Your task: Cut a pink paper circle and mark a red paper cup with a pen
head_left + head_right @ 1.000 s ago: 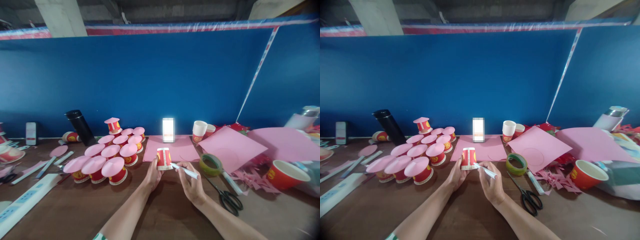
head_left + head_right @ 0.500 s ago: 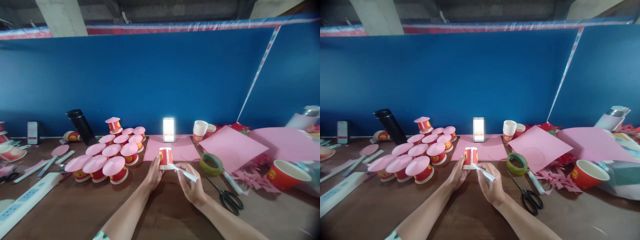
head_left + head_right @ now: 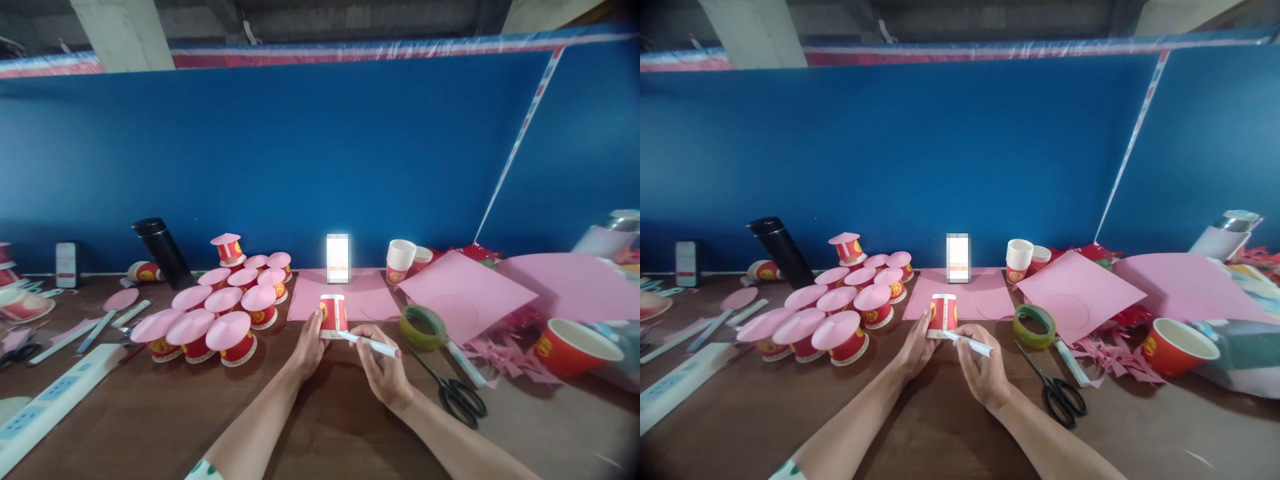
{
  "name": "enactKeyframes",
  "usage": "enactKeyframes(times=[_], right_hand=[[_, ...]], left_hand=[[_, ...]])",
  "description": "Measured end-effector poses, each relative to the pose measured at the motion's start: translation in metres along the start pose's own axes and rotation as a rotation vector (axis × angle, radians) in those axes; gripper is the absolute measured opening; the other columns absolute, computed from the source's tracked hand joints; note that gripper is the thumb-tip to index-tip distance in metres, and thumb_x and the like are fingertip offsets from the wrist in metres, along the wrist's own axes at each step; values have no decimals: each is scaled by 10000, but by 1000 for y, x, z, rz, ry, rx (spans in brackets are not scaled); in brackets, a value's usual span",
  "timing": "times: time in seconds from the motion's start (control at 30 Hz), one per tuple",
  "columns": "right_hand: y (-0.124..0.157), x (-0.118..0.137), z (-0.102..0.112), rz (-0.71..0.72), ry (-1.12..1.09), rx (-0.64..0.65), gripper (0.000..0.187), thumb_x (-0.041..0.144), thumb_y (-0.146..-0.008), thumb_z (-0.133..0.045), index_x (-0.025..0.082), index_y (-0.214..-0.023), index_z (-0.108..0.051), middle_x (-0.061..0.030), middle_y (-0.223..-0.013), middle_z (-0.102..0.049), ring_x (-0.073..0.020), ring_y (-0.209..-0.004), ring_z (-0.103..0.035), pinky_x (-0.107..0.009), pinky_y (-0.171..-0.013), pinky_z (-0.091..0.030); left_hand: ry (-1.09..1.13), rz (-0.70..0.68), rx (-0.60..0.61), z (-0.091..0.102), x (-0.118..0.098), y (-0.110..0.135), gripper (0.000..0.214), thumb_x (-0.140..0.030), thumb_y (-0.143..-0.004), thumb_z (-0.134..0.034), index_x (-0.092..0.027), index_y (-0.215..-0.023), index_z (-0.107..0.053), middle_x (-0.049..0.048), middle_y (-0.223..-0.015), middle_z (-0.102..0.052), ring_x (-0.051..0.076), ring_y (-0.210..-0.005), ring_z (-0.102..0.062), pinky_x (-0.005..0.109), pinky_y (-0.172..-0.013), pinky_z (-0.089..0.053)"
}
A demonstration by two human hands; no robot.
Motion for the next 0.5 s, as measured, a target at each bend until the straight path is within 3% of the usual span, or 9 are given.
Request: enactKeyframes(times=[0.5], right_hand=[[-2, 14, -2, 77, 57, 49, 144, 232, -874, -448, 185, -944, -565, -56, -821, -609, -179, -755, -578, -298, -717, -467]], left_hand=[[-4, -8, 0, -1, 0, 1, 305, -448, -778, -556, -156, -865, -585, 24, -792, -595, 118, -710, -547, 251, -724, -415]])
Point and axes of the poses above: each hand's wrist, its own y-axis away from the middle knuckle, its own z-axis out of the back of the hand, x = y × z, the point moved 9 cm from there along -y, towards the middle knuckle
